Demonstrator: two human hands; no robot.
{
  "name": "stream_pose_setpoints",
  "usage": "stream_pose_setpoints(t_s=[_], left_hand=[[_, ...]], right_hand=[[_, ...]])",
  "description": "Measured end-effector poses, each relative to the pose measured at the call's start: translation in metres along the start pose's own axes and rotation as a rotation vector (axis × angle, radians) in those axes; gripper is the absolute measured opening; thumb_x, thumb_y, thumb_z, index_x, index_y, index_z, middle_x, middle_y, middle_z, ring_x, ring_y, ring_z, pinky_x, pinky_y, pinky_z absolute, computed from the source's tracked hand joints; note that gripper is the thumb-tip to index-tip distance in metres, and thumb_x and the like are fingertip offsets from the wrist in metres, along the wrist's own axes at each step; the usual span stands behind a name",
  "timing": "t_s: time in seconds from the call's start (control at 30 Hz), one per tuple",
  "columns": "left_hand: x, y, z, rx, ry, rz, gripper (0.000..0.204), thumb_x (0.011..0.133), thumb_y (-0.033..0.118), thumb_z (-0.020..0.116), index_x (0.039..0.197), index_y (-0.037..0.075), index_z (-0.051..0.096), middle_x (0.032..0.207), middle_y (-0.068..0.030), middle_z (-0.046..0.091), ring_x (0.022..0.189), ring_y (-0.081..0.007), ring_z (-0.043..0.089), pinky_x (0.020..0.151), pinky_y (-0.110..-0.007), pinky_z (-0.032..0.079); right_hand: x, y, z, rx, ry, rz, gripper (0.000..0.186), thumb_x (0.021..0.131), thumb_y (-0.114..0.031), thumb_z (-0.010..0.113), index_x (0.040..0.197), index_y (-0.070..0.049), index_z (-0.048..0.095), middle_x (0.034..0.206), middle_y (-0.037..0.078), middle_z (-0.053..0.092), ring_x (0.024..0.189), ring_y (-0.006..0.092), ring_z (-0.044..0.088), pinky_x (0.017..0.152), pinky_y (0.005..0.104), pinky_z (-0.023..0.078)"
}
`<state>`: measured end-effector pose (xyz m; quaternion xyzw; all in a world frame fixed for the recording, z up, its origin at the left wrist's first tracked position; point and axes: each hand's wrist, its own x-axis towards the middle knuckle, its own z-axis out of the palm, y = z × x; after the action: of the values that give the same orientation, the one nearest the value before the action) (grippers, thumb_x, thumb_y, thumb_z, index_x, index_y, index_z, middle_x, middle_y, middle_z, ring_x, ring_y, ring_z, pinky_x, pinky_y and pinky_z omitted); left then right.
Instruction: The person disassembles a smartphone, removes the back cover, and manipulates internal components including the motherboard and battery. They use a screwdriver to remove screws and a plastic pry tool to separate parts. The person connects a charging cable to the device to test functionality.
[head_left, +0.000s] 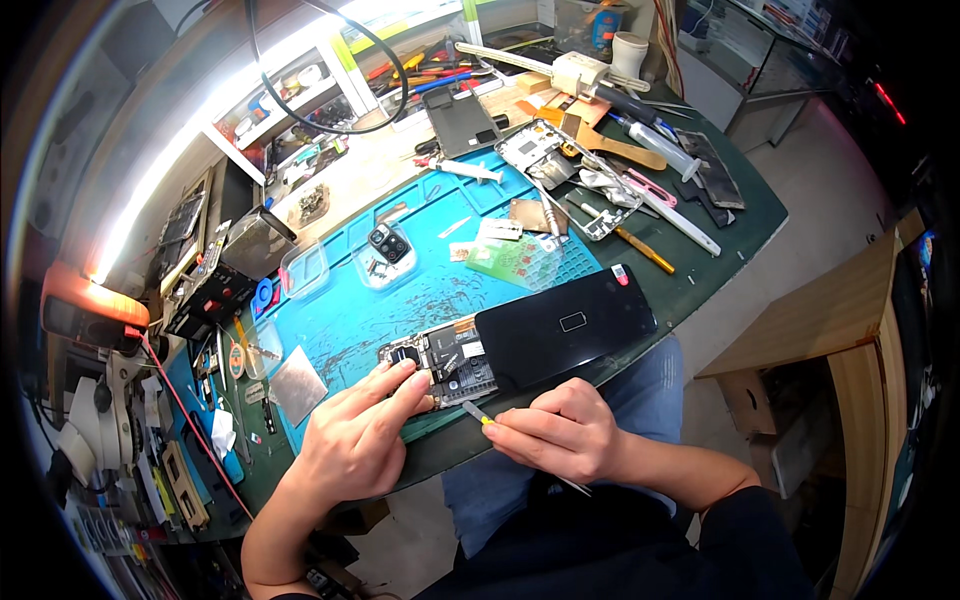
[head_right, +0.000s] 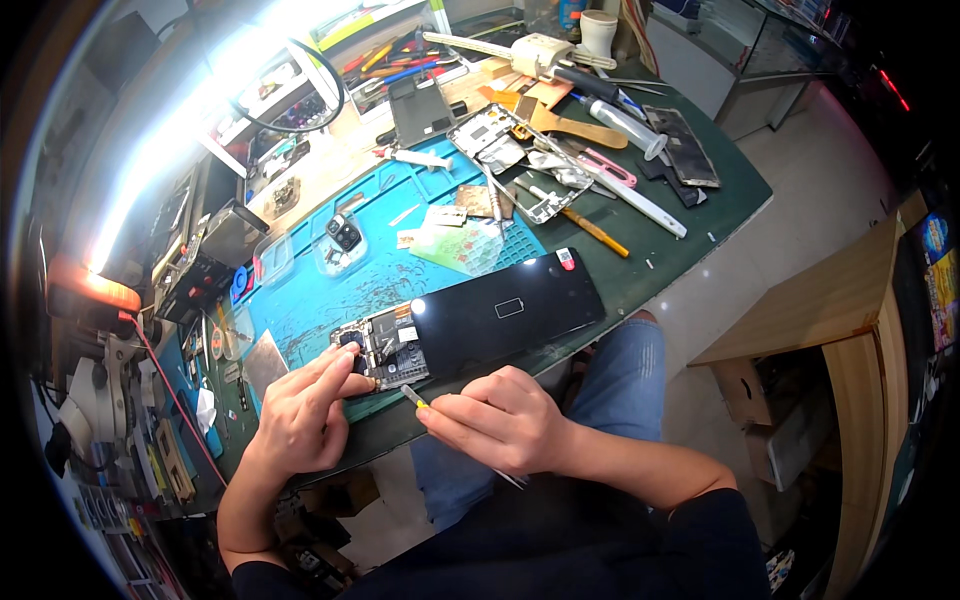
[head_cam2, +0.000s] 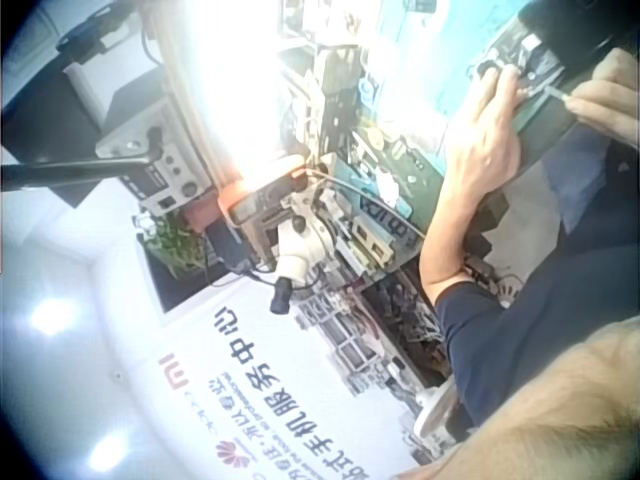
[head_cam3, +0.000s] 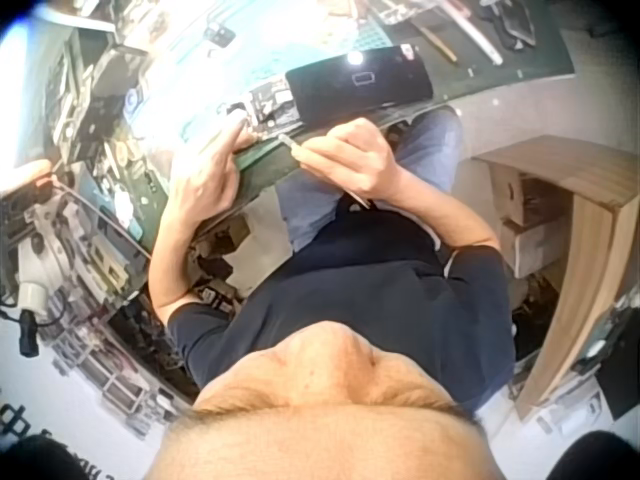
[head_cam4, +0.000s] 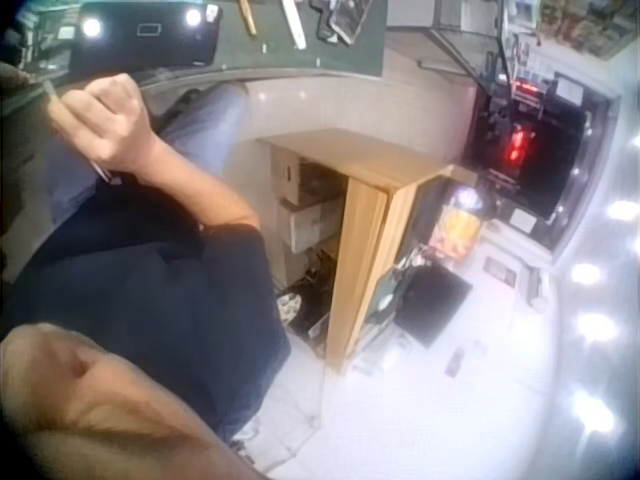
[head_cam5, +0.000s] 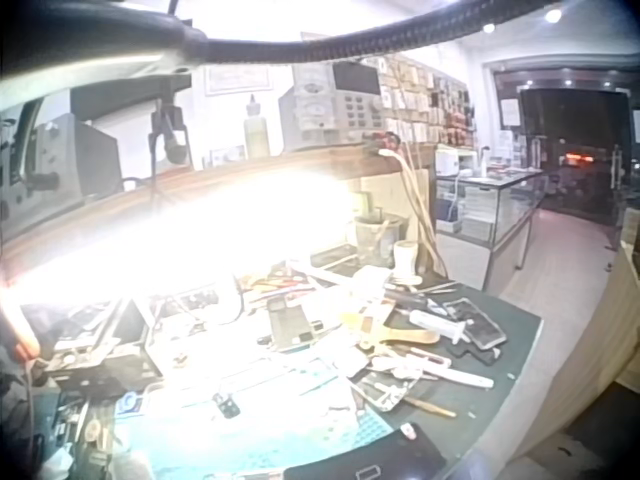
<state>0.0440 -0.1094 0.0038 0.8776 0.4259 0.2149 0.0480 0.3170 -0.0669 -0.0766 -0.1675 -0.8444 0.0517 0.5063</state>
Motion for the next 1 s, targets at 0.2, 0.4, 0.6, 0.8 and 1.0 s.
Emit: stream_pose_setpoints(t_s=[0.2,0.4,0.6,0.8,1.0], left_hand=[[0.0,0.0,0.0,0.003,0.004,0.0,0.071,0.069,-0.009,0.06,0.139,-0.007,0.06,0.115,-0.0104,0.079,0.123,-0.0354,0.071,0.106,-0.05,0.058],[0.0,-0.001,0.002,-0.003,0.025,0.002,0.069,0.068,-0.009,0.06,0.137,-0.006,0.061,0.111,-0.0103,0.08,0.123,-0.0358,0.071,0.106,-0.05,0.059],[-0.004,-0.004,0.008,0.013,0.07,0.06,0.069,0.066,-0.009,0.06,0.135,-0.005,0.061,0.108,-0.0098,0.08,0.121,-0.038,0.072,0.104,-0.053,0.059],[-0.009,-0.008,0.014,-0.013,0.128,0.075,0.063,0.071,-0.01,0.061,0.134,-0.005,0.059,0.11,-0.0132,0.078,0.117,-0.039,0.073,0.102,-0.053,0.06],[-0.014,-0.016,0.025,-0.002,0.318,-0.001,0.06,0.08,-0.006,0.068,0.139,-0.007,0.055,0.114,-0.0189,0.076,0.11,-0.0432,0.074,0.098,-0.049,0.061]], right_hand=[[0.001,0.0,0.0,0.002,0.003,-0.001,0.03,0.075,-0.008,0.09,0.104,-0.011,0.082,0.1,-0.005,0.074,0.079,0.0119,0.059,0.063,0.0259,0.044],[0.0,0.006,-0.006,0.125,0.008,-0.021,0.027,0.08,-0.011,0.088,0.106,-0.01,0.082,0.103,-0.003,0.075,0.082,0.0135,0.063,0.066,0.0266,0.048],[0.003,0.003,-0.055,0.23,0.065,-0.023,0.029,0.091,-0.019,0.085,0.116,-0.008,0.076,0.106,0.004,0.075,0.086,0.0176,0.071,0.07,0.0293,0.058],[0.028,0.059,-0.128,-0.319,0.143,0.696,0.025,0.1,-0.027,0.075,0.112,-0.006,0.068,0.086,0.007,0.073,0.07,0.0231,0.072,0.061,0.0358,0.056],[0.024,0.121,-0.14,-0.658,-0.201,0.572,0.023,0.094,-0.031,0.078,0.103,-0.01,0.075,0.084,0.007,0.071,0.072,0.0309,0.071,0.062,0.0394,0.056]])
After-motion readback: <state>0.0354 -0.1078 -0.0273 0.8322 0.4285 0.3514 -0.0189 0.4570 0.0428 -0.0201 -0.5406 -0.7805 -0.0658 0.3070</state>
